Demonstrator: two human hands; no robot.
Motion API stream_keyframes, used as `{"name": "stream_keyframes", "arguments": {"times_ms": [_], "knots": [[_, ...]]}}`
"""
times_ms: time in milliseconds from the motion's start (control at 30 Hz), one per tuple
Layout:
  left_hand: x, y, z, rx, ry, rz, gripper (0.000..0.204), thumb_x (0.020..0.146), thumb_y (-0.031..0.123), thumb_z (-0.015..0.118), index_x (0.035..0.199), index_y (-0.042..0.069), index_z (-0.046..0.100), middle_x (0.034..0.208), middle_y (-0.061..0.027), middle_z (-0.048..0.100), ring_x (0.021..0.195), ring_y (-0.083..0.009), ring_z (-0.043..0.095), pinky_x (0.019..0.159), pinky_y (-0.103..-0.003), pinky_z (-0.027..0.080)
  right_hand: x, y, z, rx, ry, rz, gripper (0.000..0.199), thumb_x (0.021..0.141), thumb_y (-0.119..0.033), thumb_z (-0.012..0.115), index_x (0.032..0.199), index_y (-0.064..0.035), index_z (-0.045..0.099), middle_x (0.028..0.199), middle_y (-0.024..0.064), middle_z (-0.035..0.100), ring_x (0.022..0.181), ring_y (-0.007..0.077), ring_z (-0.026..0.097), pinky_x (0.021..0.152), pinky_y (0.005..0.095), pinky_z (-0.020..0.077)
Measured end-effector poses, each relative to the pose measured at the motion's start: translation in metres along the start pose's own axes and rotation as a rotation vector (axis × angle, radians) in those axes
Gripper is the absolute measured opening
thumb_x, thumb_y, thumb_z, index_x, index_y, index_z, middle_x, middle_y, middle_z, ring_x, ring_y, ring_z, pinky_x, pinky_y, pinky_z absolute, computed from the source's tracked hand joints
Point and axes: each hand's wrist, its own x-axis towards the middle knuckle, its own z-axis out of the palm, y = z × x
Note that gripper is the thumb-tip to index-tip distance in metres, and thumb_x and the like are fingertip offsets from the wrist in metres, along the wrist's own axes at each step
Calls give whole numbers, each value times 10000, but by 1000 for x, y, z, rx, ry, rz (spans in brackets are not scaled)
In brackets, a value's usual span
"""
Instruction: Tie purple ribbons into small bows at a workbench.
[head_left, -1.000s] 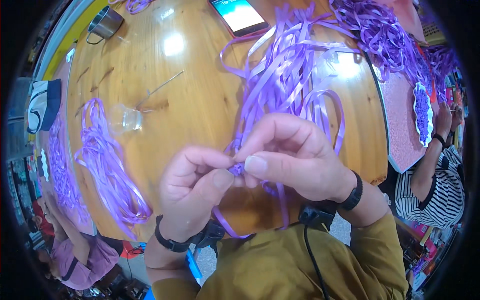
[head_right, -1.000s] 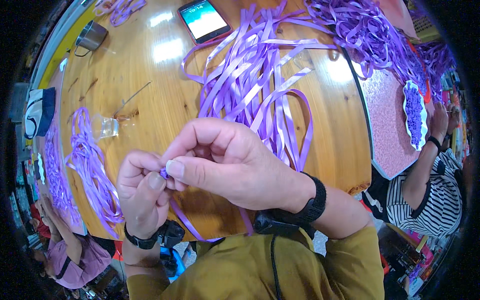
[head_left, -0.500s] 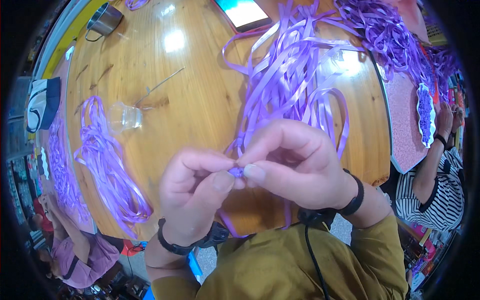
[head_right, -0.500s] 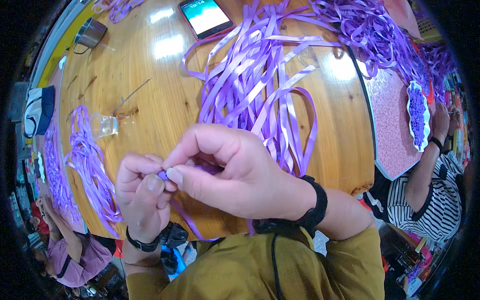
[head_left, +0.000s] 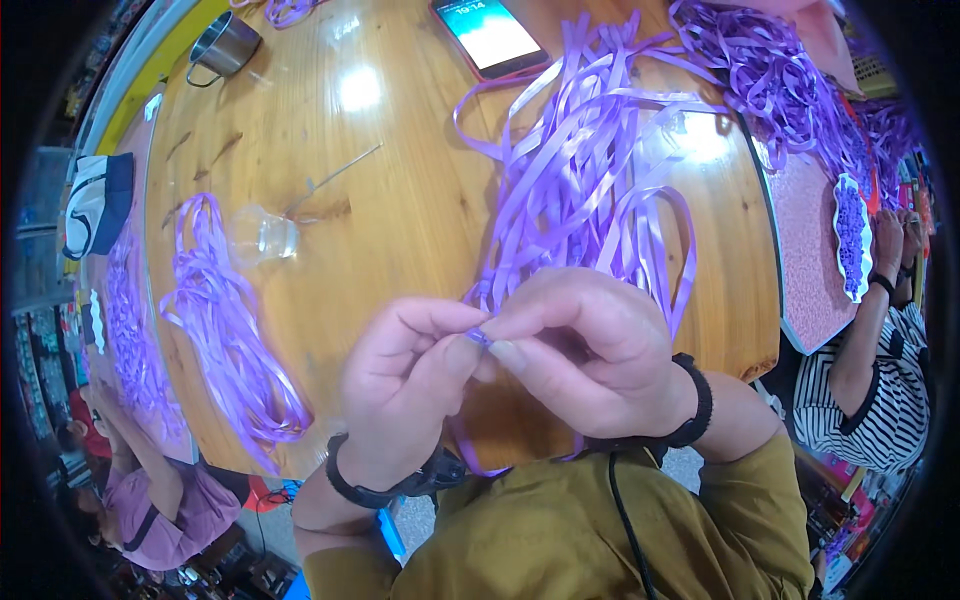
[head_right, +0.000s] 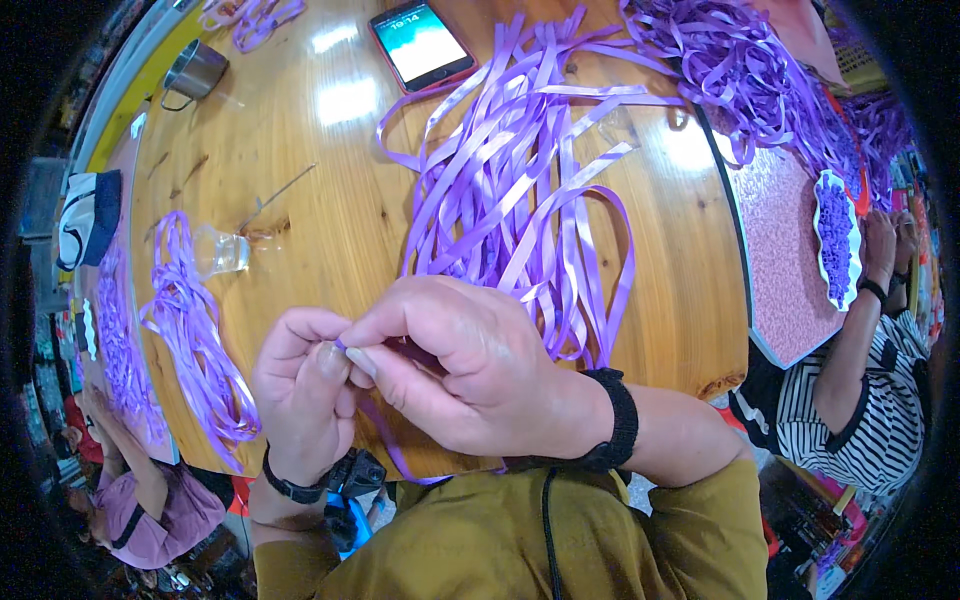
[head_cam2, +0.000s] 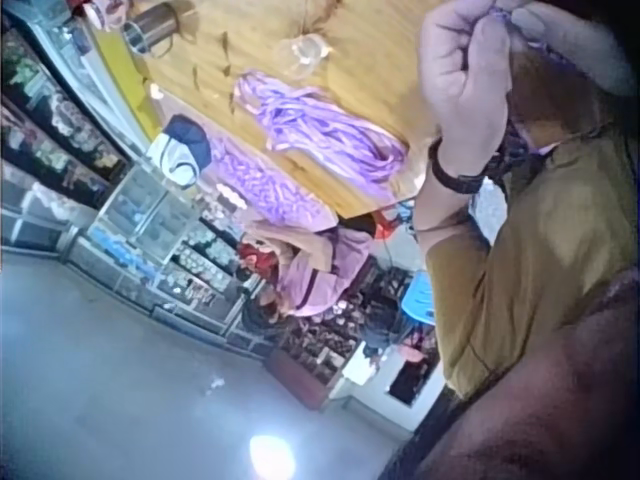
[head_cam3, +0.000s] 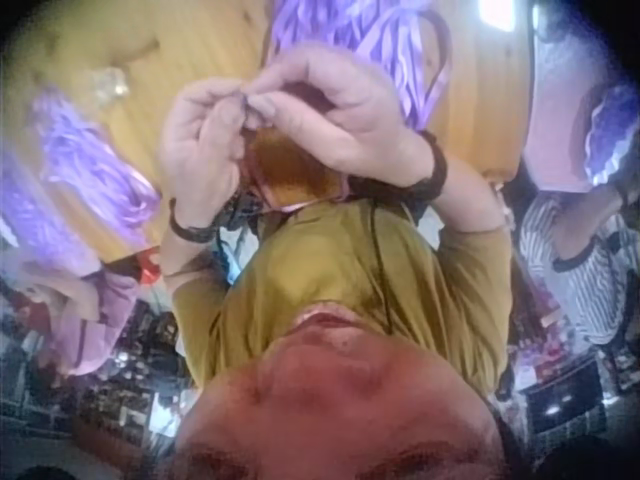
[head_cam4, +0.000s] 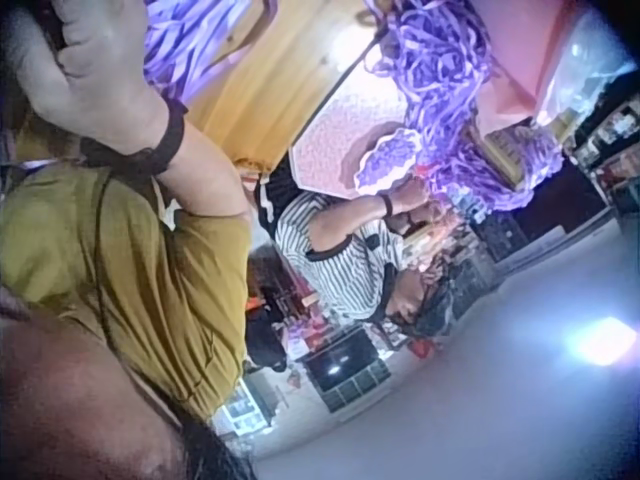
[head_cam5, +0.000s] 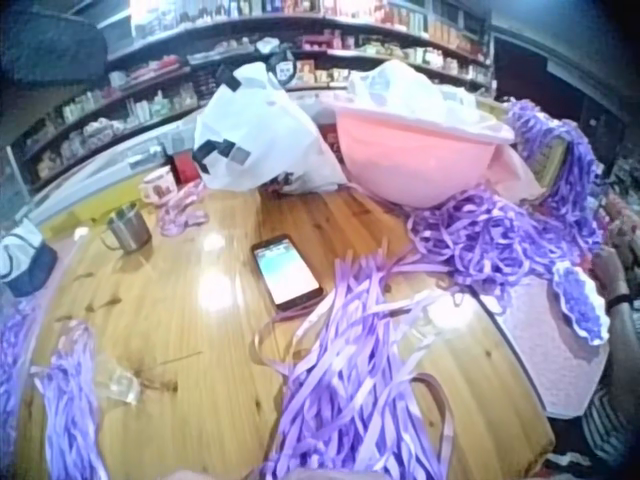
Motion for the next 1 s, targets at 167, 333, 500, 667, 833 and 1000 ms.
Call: {"name": "stream_keyframes", "arguments": {"times_ms": [167,333,500,667,833,1000], "knots": [[1,-10,1,27,13,30,157,858,71,507,994,-2,479,844,-66,567,692,-69,515,594,-173,407,-1,-1,0,-18,-8,30,124,768,48,553,888,21,538,772,109,580,621,148,575,523,240,431],[0,-19,0,542,-15,615,167,837,-13,497,1001,0,471,894,-86,520,709,-102,515,614,-202,416,-4,-2,2,-1,-18,28,124,772,43,554,893,24,536,782,109,575,635,154,568,547,236,429],[-4,-20,2,415,-4,529,178,840,-20,490,1013,-5,452,874,-86,519,708,-97,512,625,-205,421,-8,-5,4,95,-15,130,120,803,25,534,921,18,521,829,85,573,699,119,558,617,225,434],[-7,-25,11,97,0,442,145,856,-7,470,999,-4,449,865,-87,523,717,-100,512,628,-210,429,-12,-9,9,385,-5,304,115,825,18,509,939,17,495,846,80,567,739,107,555,656,227,443],[-6,-23,9,-33,-8,371,118,869,25,463,984,0,448,861,-86,529,737,-104,514,632,-213,432,-9,-10,7,471,-43,379,100,841,5,487,939,25,486,835,85,564,749,111,557,660,232,448],[-6,-21,7,-38,-38,334,124,872,47,468,986,2,447,861,-84,531,730,-99,509,634,-210,427,-7,-9,2,397,-107,305,144,872,-36,454,990,43,471,825,86,562,750,118,560,664,235,448]]}}
